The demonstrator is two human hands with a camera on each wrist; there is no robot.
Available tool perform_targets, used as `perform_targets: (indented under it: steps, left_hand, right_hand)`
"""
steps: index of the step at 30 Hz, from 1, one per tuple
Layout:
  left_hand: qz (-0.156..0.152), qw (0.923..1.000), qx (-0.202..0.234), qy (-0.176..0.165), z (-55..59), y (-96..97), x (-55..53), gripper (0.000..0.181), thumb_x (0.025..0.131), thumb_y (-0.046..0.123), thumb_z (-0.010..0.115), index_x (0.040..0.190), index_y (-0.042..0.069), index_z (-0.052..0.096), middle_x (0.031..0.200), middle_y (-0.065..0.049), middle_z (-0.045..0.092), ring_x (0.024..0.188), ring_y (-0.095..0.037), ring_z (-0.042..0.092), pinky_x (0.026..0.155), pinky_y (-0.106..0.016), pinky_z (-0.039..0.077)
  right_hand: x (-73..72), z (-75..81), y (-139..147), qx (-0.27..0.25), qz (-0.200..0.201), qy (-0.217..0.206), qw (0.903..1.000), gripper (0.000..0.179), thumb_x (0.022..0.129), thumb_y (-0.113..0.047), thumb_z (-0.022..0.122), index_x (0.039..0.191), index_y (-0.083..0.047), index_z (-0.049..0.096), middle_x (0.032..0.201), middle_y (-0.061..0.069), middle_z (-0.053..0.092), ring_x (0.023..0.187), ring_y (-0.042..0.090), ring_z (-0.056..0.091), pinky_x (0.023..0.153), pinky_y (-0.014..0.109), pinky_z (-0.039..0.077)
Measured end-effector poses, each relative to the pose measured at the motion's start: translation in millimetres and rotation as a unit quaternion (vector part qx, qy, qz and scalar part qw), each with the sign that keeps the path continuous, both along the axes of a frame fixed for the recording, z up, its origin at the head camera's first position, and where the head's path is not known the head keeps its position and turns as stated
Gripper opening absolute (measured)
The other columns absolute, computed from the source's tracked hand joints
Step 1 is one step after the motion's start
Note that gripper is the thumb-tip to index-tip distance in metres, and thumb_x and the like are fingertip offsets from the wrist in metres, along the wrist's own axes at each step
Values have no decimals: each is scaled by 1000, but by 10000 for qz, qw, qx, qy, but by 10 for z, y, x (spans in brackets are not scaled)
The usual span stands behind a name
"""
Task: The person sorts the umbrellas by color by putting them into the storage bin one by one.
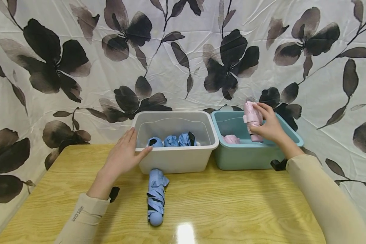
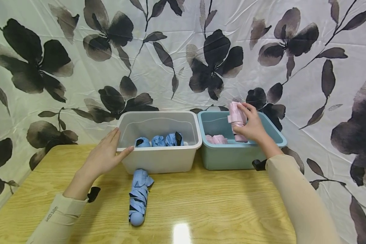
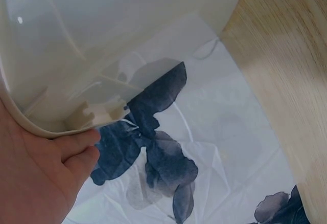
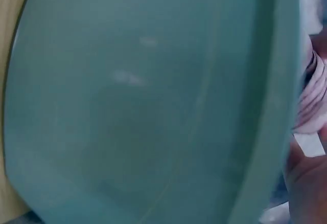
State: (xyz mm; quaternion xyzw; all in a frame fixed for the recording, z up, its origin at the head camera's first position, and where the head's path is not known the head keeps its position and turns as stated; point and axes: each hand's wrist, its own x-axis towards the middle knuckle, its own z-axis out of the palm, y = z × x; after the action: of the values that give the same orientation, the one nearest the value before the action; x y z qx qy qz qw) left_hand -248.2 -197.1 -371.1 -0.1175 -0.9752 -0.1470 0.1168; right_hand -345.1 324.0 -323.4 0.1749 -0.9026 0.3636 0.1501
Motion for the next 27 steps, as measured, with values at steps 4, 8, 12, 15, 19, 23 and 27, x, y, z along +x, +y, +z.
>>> perform_targets:
  steps: [4,8,12,15,19,23,27]
  left_hand:
    - [44,10000,-10,-28,-14,-16,2,109,100,75,41,160,-13,18,169,-31,15,156,-48,15,126,-60,18]
    - [29,10000,-27,3,-24,-22,5,109,100,75,41,159,-13,19,168,-32,16,156,-48,16,126,-60,18]
    - [32,10000,-8,17,-22,-24,4,108,100,75,42,160,-13,20,168,-31,17,156,-47,16,126,-60,19]
    - [47,10000,3,-10,-17,-28,-5,109,99,75,42,160,-12,19,169,-30,16,157,-46,16,126,-59,18]
    - [47,10000,-12,-14,-7,-29,-16,108,100,75,42,160,-12,19,169,-29,16,157,-45,15,126,-59,18]
    - [54,10000,-52,-45,11,-26,-20,107,100,73,44,160,-12,19,169,-30,16,157,-45,15,126,-59,18]
    - [91,9999,-89,-110,18,-36,-8,106,101,72,44,160,-12,18,169,-29,15,157,-45,14,126,-59,18]
  right_hand:
    - [-155,-77,79,559,136,-618,9964,90,85,-3,77,161,4,29,164,31,18,141,53,34,107,66,40]
    - [-279,-161,154,1106,132,-1310,9851,91,87,-11,77,162,3,28,162,36,18,138,54,33,109,68,38]
    - [-356,-218,198,1599,229,-1892,9686,88,87,-17,76,160,3,31,159,39,22,134,53,37,108,66,38]
    - [-409,-247,211,1901,405,-2220,9555,84,87,-17,74,157,7,34,150,41,37,115,43,51,93,54,49]
    - [-487,-276,213,1862,521,-2986,9346,82,89,-15,71,157,9,31,110,26,59,73,21,55,63,33,48]
    - [-544,-291,219,1761,522,-3861,9040,84,93,-16,68,161,4,22,100,17,57,73,18,55,64,31,50]
    - [-586,-316,215,1961,737,-4282,8791,81,98,-17,62,162,3,18,142,36,41,110,33,57,90,45,56]
